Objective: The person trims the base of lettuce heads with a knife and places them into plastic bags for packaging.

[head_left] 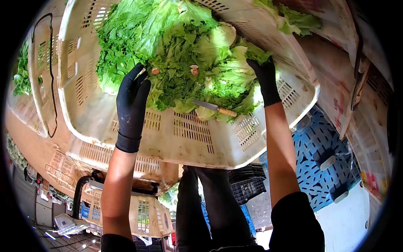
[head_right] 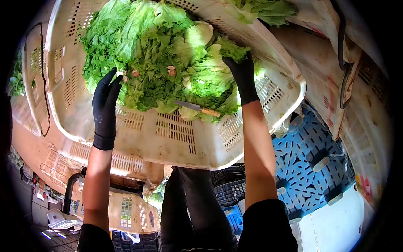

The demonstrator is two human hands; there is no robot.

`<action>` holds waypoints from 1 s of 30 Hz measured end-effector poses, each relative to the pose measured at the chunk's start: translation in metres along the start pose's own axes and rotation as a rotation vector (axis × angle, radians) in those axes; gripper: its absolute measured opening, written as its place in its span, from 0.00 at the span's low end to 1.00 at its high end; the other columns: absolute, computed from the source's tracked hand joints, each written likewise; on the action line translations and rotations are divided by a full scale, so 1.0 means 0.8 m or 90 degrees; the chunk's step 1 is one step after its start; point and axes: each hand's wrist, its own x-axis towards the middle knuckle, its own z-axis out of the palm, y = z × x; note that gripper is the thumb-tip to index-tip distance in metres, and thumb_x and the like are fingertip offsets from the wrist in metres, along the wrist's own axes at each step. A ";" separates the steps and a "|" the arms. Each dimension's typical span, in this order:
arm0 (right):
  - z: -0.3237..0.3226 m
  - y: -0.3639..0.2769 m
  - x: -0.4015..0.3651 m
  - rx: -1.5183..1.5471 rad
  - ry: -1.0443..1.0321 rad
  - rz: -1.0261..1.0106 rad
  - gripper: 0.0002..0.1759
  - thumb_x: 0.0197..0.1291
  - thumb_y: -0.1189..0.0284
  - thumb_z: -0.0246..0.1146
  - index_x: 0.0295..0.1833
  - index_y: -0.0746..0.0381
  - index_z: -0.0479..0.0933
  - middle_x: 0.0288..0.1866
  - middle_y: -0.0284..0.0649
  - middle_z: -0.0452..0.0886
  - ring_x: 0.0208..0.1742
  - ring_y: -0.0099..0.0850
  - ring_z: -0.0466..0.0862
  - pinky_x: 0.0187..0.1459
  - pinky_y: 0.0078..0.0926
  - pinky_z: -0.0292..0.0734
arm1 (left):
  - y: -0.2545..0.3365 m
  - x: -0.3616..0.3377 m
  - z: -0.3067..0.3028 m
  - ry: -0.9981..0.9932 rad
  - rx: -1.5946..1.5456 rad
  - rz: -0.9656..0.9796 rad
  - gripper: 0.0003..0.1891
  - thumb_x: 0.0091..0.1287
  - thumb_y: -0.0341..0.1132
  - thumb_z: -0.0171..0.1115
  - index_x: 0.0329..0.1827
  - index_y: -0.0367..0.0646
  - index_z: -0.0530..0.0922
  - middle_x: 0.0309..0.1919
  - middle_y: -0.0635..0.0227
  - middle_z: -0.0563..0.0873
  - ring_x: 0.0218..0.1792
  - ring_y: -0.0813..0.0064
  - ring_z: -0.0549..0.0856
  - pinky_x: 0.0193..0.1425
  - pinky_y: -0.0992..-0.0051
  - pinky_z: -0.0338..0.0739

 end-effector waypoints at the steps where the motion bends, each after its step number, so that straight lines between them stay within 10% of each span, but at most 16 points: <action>1: -0.001 -0.004 -0.010 0.007 0.023 -0.015 0.26 0.42 0.76 0.70 0.48 0.65 0.69 0.43 0.38 0.78 0.43 0.28 0.77 0.47 0.26 0.72 | -0.001 0.000 -0.003 0.000 0.000 -0.003 0.20 0.63 0.22 0.53 0.59 0.35 0.67 0.55 0.63 0.74 0.54 0.77 0.74 0.57 0.79 0.68; 6: -0.009 -0.059 -0.094 -0.213 0.117 -0.131 0.31 0.40 0.79 0.68 0.53 0.62 0.65 0.50 0.38 0.70 0.51 0.31 0.72 0.52 0.25 0.70 | 0.009 -0.004 -0.002 -0.055 0.156 0.124 0.23 0.59 0.23 0.57 0.59 0.36 0.67 0.58 0.60 0.72 0.58 0.70 0.72 0.61 0.72 0.66; 10: -0.031 -0.107 -0.164 -0.065 0.075 -0.005 0.27 0.42 0.79 0.63 0.53 0.64 0.67 0.47 0.38 0.71 0.48 0.28 0.72 0.50 0.23 0.69 | 0.062 0.005 0.034 -0.285 0.293 0.353 0.26 0.54 0.30 0.64 0.58 0.40 0.70 0.60 0.54 0.70 0.62 0.57 0.69 0.64 0.65 0.62; 15: -0.023 -0.192 -0.233 0.065 -0.149 -0.170 0.26 0.48 0.69 0.64 0.53 0.65 0.66 0.51 0.42 0.71 0.49 0.31 0.75 0.50 0.27 0.71 | 0.120 0.011 0.088 -0.634 0.279 0.422 0.38 0.50 0.41 0.69 0.64 0.40 0.63 0.61 0.52 0.68 0.63 0.60 0.66 0.65 0.65 0.60; 17: -0.030 -0.203 -0.259 0.144 -0.204 -0.016 0.23 0.52 0.68 0.62 0.52 0.67 0.68 0.49 0.44 0.73 0.48 0.31 0.75 0.51 0.28 0.71 | 0.126 -0.004 0.091 -0.889 0.192 -0.096 0.42 0.48 0.44 0.71 0.65 0.38 0.61 0.60 0.53 0.69 0.60 0.63 0.69 0.63 0.67 0.63; 19: -0.049 -0.170 -0.306 0.027 -0.176 0.117 0.18 0.58 0.65 0.58 0.47 0.67 0.71 0.46 0.44 0.77 0.45 0.30 0.78 0.49 0.28 0.72 | 0.065 -0.045 0.079 -0.967 -0.110 -0.272 0.37 0.58 0.53 0.61 0.63 0.37 0.62 0.54 0.55 0.75 0.52 0.68 0.74 0.57 0.68 0.69; 23: -0.026 -0.167 -0.255 0.015 -0.137 0.217 0.17 0.65 0.65 0.51 0.49 0.68 0.71 0.43 0.43 0.79 0.44 0.31 0.79 0.49 0.27 0.72 | 0.012 -0.131 0.056 -0.884 -0.305 -0.384 0.35 0.56 0.46 0.61 0.65 0.38 0.62 0.58 0.61 0.71 0.59 0.72 0.67 0.65 0.72 0.58; 26: -0.004 -0.077 -0.204 0.381 0.036 0.271 0.19 0.63 0.66 0.55 0.56 0.64 0.67 0.47 0.38 0.74 0.47 0.24 0.74 0.46 0.20 0.71 | -0.017 -0.185 0.043 -0.821 -0.427 -0.549 0.31 0.57 0.40 0.60 0.64 0.37 0.63 0.59 0.61 0.71 0.59 0.71 0.67 0.65 0.72 0.58; 30: 0.023 0.107 -0.221 -0.370 -0.151 -0.010 0.21 0.44 0.72 0.66 0.48 0.62 0.72 0.46 0.50 0.74 0.47 0.50 0.73 0.49 0.39 0.70 | -0.150 -0.297 0.012 -0.914 -0.166 -0.584 0.23 0.65 0.35 0.51 0.62 0.37 0.65 0.57 0.63 0.72 0.58 0.73 0.68 0.62 0.75 0.62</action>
